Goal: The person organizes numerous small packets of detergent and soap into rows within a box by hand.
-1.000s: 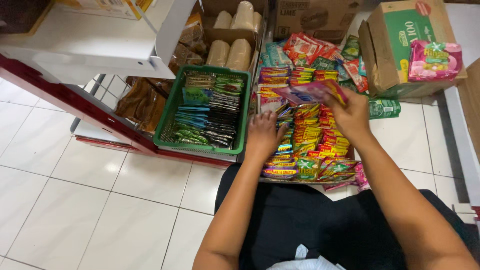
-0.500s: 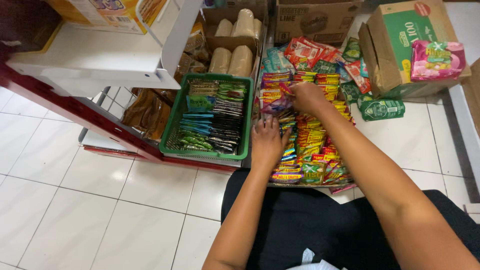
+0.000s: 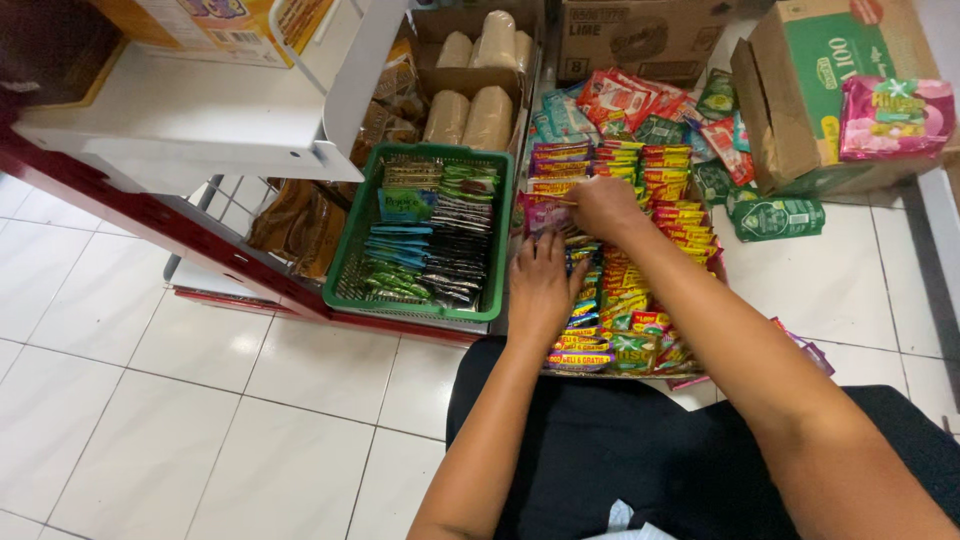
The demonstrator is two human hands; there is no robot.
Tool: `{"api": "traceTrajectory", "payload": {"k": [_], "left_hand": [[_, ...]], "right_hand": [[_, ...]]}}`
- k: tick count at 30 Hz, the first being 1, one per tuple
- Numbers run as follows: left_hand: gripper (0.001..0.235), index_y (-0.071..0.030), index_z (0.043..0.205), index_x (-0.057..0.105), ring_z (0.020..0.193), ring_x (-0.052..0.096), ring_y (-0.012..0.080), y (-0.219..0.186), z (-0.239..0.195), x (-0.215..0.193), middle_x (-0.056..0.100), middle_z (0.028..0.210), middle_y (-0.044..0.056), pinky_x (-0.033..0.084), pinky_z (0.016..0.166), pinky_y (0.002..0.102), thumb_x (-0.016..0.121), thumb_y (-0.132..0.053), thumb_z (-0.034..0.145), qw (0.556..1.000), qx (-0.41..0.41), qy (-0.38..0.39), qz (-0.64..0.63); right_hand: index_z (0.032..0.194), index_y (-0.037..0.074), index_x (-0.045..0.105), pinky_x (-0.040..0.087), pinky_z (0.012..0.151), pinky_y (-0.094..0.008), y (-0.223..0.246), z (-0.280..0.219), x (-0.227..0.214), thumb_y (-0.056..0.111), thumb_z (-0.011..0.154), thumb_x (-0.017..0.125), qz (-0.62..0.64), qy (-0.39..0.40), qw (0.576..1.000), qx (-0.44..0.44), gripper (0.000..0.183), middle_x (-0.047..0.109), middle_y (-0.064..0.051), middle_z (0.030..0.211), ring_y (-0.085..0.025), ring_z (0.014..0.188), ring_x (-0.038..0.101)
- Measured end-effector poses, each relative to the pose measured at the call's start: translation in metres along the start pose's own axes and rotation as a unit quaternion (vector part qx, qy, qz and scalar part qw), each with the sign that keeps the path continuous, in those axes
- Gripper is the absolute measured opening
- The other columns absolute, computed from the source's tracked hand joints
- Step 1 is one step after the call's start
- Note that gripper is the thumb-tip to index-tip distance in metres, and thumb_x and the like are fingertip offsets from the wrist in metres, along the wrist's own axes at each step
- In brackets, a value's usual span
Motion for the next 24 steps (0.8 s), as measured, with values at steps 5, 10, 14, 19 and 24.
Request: {"api": "traceTrajectory", "payload": {"k": [5, 10, 14, 19, 24], "left_hand": [[0.059, 0.002, 0.138, 0.055, 0.129, 0.050, 0.0358, 0.000, 0.000, 0.003, 0.055, 0.144, 0.014, 0.044, 0.103, 0.048, 0.062, -0.041, 0.098, 1.000, 0.000, -0.007, 0.001], [0.062, 0.003, 0.142, 0.053, 0.130, 0.049, 0.0363, -0.001, 0.001, 0.005, 0.054, 0.146, 0.014, 0.044, 0.103, 0.048, 0.062, -0.040, 0.099, 1.000, 0.002, -0.003, 0.021], [0.060, 0.001, 0.141, 0.054, 0.132, 0.049, 0.0360, 0.000, 0.000, 0.009, 0.055, 0.144, 0.013, 0.044, 0.105, 0.048, 0.061, -0.041, 0.098, 1.000, -0.004, -0.001, 0.025], [0.058, -0.001, 0.141, 0.055, 0.134, 0.049, 0.0362, 0.001, -0.001, 0.012, 0.056, 0.144, 0.013, 0.044, 0.106, 0.048, 0.061, -0.041, 0.100, 1.000, -0.003, -0.007, 0.027], [0.059, -0.001, 0.140, 0.055, 0.133, 0.049, 0.0357, 0.001, 0.000, 0.012, 0.056, 0.144, 0.013, 0.044, 0.104, 0.048, 0.060, -0.042, 0.098, 1.000, -0.004, 0.002, 0.025]], "right_hand": [[0.106, 0.026, 0.081, 0.058, 0.079, -0.051, -0.008, -0.004, -0.001, 0.033, 0.088, 0.070, 0.025, -0.012, 1.000, 0.005, 0.022, 0.076, -0.015, 0.098, -0.037, 0.092, 0.072], [0.109, 0.027, 0.081, 0.057, 0.082, -0.051, -0.010, 0.001, 0.003, 0.029, 0.086, 0.071, 0.038, 0.014, 0.999, 0.014, 0.026, 0.075, -0.016, 0.100, -0.037, 0.094, 0.072], [0.110, 0.030, 0.080, 0.056, 0.085, -0.051, -0.011, 0.000, 0.004, 0.031, 0.086, 0.072, 0.052, 0.043, 0.997, 0.029, 0.026, 0.075, -0.013, 0.105, -0.036, 0.099, 0.071], [0.110, 0.031, 0.080, 0.056, 0.087, -0.049, -0.014, 0.000, 0.008, 0.033, 0.086, 0.073, 0.058, 0.058, 0.995, 0.049, 0.025, 0.075, -0.013, 0.106, -0.035, 0.099, 0.071], [0.108, 0.032, 0.082, 0.057, 0.086, -0.048, -0.012, 0.003, 0.011, 0.027, 0.085, 0.069, 0.027, 0.048, 0.998, 0.014, 0.026, 0.076, -0.011, 0.104, -0.034, 0.099, 0.072]]}}
Point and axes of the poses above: each hand's wrist, its own z-axis towards the middle knuckle, its own x-axis out of the palm, y = z × x, the point moved 4 cm from there along z, towards the middle knuckle
